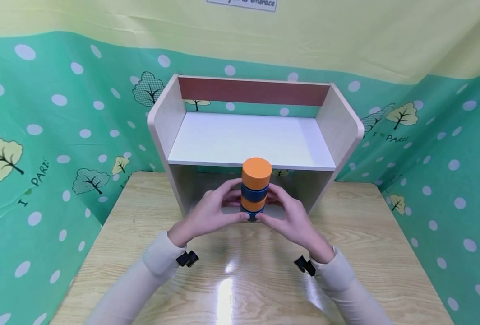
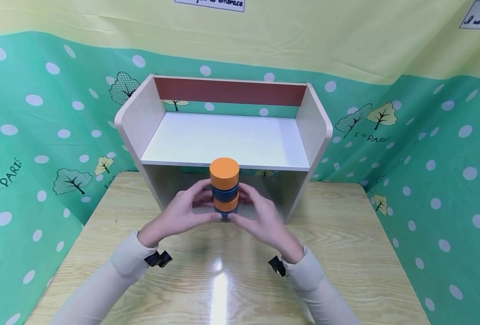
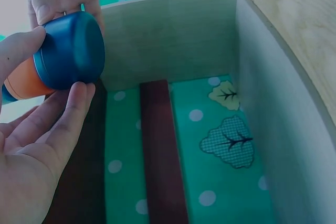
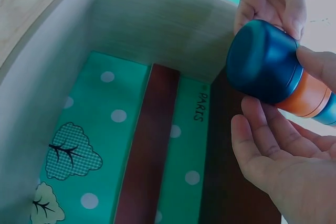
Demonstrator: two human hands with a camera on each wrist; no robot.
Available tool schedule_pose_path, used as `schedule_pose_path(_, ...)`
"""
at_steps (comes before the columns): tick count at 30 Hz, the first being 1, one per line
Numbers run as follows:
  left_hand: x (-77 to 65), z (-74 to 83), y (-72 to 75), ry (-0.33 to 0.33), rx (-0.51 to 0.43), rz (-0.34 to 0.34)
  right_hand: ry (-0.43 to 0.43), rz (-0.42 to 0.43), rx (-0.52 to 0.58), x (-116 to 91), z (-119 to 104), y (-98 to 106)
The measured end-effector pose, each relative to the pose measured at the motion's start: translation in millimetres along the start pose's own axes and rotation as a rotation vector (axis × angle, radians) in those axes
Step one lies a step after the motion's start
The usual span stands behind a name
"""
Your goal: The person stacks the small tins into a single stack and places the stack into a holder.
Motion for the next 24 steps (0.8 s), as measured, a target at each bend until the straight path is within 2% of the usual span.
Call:
schedule_pose_path(11,12.0,22.6,6.5,-0.088,0.018,-0.032,0.029,0.03,0.001,11.3,-7.6,13.4)
schedule_pose_path(24,26.0,48.5,17.6,-0.117,0.07,-0.033,0.056,0.042,0.034,29.1,-18.3,33.1)
Point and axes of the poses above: each hand's wrist, its own x-axis towards the middle knuckle, its own y-axis out of the back of the hand, z = x × y, the point moved 5 cm from there along x, towards the middle knuckle, and after that the axes turned 14 degrees about -x, right-handed, at the moved point
